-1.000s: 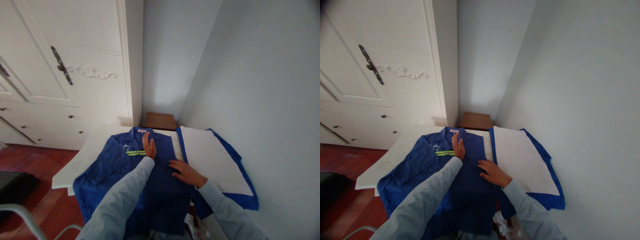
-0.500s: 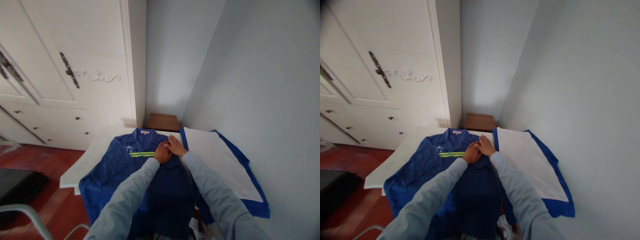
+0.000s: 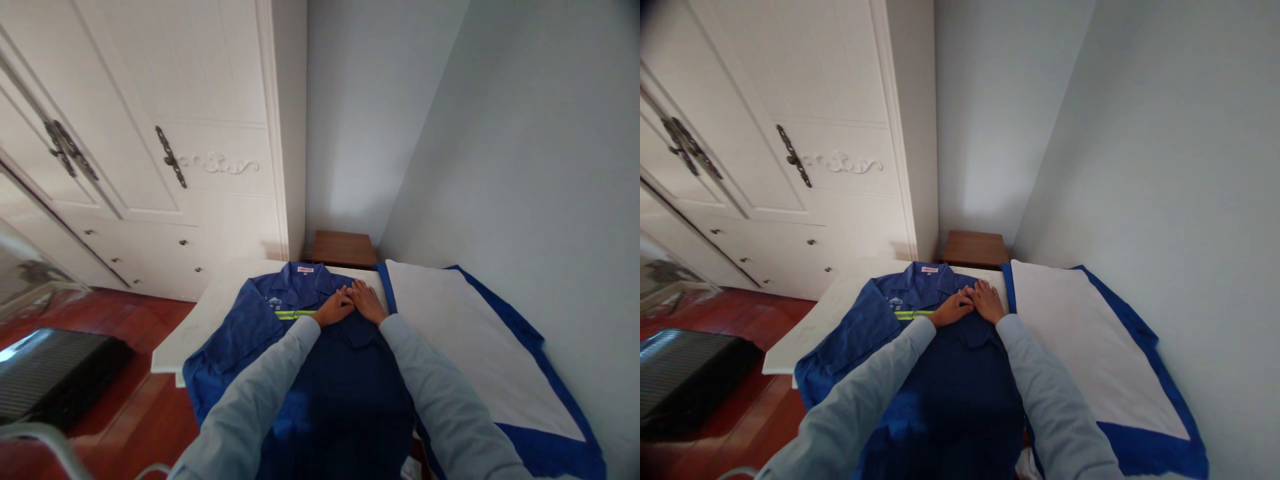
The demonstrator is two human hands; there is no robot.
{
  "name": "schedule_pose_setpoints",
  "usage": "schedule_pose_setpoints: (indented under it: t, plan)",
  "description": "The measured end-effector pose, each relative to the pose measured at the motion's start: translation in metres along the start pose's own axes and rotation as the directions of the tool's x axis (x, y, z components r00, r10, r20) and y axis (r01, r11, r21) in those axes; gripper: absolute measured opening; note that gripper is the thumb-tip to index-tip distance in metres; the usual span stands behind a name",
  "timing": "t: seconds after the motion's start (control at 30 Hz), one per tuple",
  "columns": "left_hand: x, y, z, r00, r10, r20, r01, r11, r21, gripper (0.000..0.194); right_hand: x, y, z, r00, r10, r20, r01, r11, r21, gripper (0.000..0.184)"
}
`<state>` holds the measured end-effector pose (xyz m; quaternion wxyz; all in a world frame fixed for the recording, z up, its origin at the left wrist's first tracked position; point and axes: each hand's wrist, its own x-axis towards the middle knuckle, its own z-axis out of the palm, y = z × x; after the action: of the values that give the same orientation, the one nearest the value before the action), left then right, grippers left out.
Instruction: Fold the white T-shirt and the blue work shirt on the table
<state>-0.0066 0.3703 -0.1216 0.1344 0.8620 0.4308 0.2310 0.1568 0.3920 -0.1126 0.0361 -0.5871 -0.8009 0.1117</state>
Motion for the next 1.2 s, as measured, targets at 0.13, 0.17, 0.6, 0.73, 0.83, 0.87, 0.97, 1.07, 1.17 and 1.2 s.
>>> schedule_pose_setpoints:
  t: [0.13,0.17,0.6,0.73,0.83,0.87,0.97,1.07,1.17,1.2]
  plan:
    - [-0.034,-0.033,-0.037,0.984,-0.075,-0.164,0.074,0.997,-0.011,0.039,-0.004,-0.005,0.002,0.999,-0.015,-0.047,0.012,0.998,-0.055,0.070]
    - [-0.044,-0.041,-0.047,0.973,-0.108,-0.204,0.117,0.993,0.033,0.041,-0.005,-0.005,0.003,0.998,-0.018,-0.060,0.014,0.997,-0.072,0.073]
    - [-0.089,-0.094,-0.081,0.842,-0.528,-0.110,0.530,0.775,0.344,0.076,-0.012,-0.008,0.011,0.996,-0.009,-0.089,-0.001,0.993,-0.115,0.078]
    - [-0.089,-0.099,-0.079,0.842,-0.532,-0.094,0.534,0.795,0.288,0.077,-0.011,-0.008,0.012,0.997,0.033,-0.066,-0.041,0.993,-0.113,0.078]
    - [-0.086,-0.106,-0.081,0.846,-0.528,-0.081,0.529,0.809,0.255,0.076,-0.009,-0.007,0.009,0.997,0.064,-0.034,-0.067,0.992,-0.105,0.080]
    - [-0.083,-0.108,-0.083,0.849,-0.524,-0.072,0.525,0.817,0.240,0.075,-0.007,-0.006,0.007,0.997,0.073,-0.016,-0.074,0.992,-0.102,0.080]
    - [-0.073,-0.118,-0.094,0.863,-0.503,-0.050,0.503,0.846,0.176,0.067,-0.002,-0.002,-0.004,0.995,0.087,0.048,-0.082,0.992,-0.098,0.081]
    - [-0.064,-0.126,-0.110,0.877,-0.475,-0.075,0.480,0.871,0.106,0.057,0.003,0.004,-0.016,0.991,0.095,0.092,-0.086,0.991,-0.105,0.080]
    - [-0.070,-0.131,-0.122,0.863,-0.482,-0.153,0.497,0.864,0.083,0.057,0.004,0.005,-0.023,0.989,0.100,0.108,-0.087,0.989,-0.120,0.079]
    - [-0.076,-0.132,-0.125,0.856,-0.485,-0.178,0.505,0.858,0.088,0.055,0.002,0.002,-0.025,0.989,0.096,0.111,-0.082,0.989,-0.122,0.080]
